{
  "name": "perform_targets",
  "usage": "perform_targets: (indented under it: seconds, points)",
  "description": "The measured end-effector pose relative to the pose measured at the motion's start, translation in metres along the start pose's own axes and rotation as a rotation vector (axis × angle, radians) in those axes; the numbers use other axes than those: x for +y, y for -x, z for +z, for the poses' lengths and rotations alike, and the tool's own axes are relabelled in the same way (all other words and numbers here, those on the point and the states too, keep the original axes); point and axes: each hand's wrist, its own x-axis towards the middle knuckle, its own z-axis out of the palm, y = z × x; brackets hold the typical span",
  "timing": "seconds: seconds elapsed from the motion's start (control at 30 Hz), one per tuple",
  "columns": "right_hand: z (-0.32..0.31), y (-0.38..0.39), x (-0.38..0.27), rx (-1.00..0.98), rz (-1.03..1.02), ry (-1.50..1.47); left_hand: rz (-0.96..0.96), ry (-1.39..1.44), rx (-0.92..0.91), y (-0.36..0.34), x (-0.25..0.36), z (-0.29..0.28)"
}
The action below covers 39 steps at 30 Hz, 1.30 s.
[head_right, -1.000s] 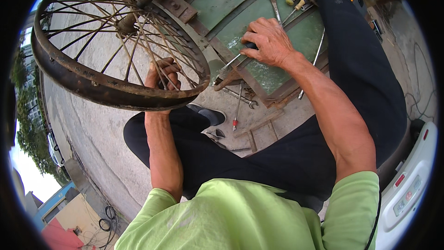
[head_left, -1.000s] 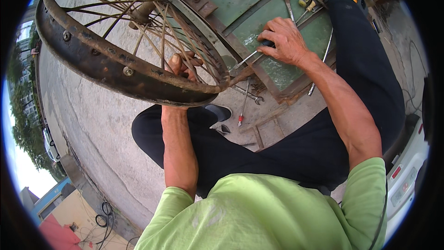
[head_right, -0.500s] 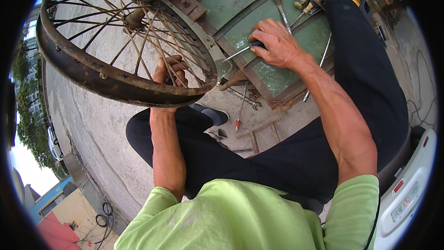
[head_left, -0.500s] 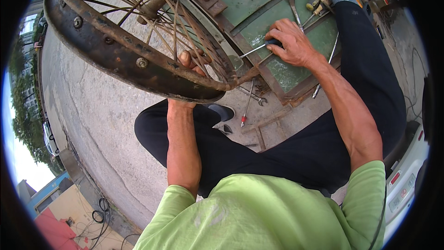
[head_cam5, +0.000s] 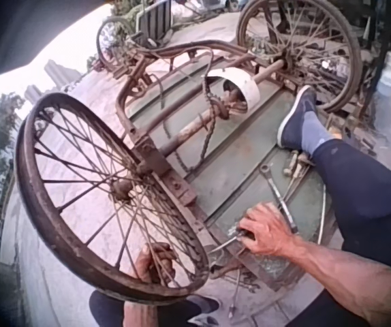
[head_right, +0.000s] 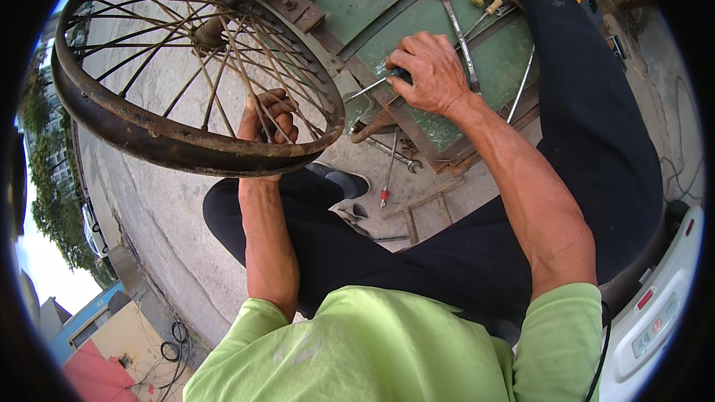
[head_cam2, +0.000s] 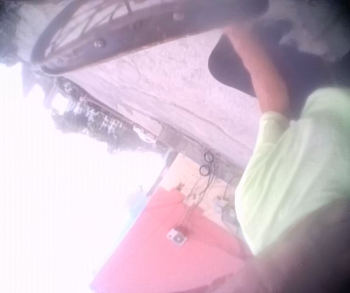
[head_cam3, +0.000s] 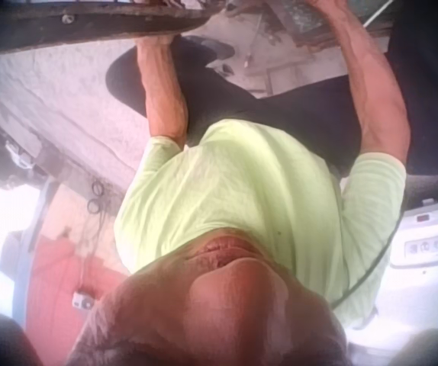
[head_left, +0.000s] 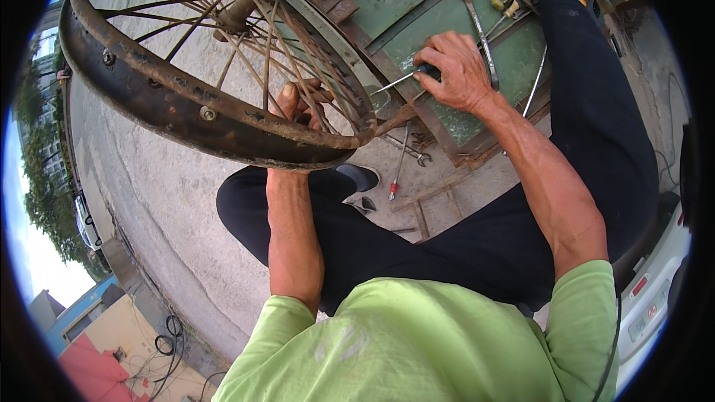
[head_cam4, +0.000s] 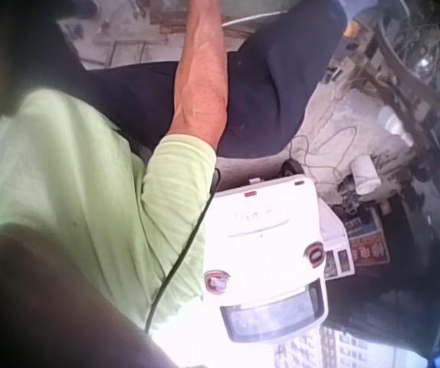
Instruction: The person sits on the ground and uses a wrench to tighten the nuts on a bicycle wheel rim. They rotate the wheel to access different nuts and continue tightening them throughout the clip.
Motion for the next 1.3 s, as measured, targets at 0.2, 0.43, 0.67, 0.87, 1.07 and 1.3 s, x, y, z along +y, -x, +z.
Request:
perform_targets:
  seconds: [0.2, 0.43, 0.67, 0.87, 1.07, 1.3]
  points:
    - [0.001, 0.001, 0.002, -0.001, -0.032, -0.007, -0.006, 0.002, 0.048, 0.003, 0.002, 0.006]
    - [-0.003, 0.000, 0.000, -0.039, -0.030, 0.001, 0.000, 0.003, 0.044, 0.002, 0.003, 0.010]
    - [-0.005, -0.004, 0.000, -0.089, -0.014, 0.012, -0.008, 0.048, 0.051, 0.003, 0.003, 0.013]
    - [-0.005, -0.005, 0.000, -0.125, -0.008, 0.006, 0.018, 0.006, 0.059, 0.004, 0.002, 0.011]
    - [-0.005, -0.007, -0.003, -0.153, 0.005, 0.003, 0.024, 0.016, 0.054, 0.003, 0.002, 0.011]
    - [-0.004, -0.005, -0.005, -0.135, 0.013, 0.016, 0.021, 0.063, 0.034, 0.004, 0.004, 0.015]
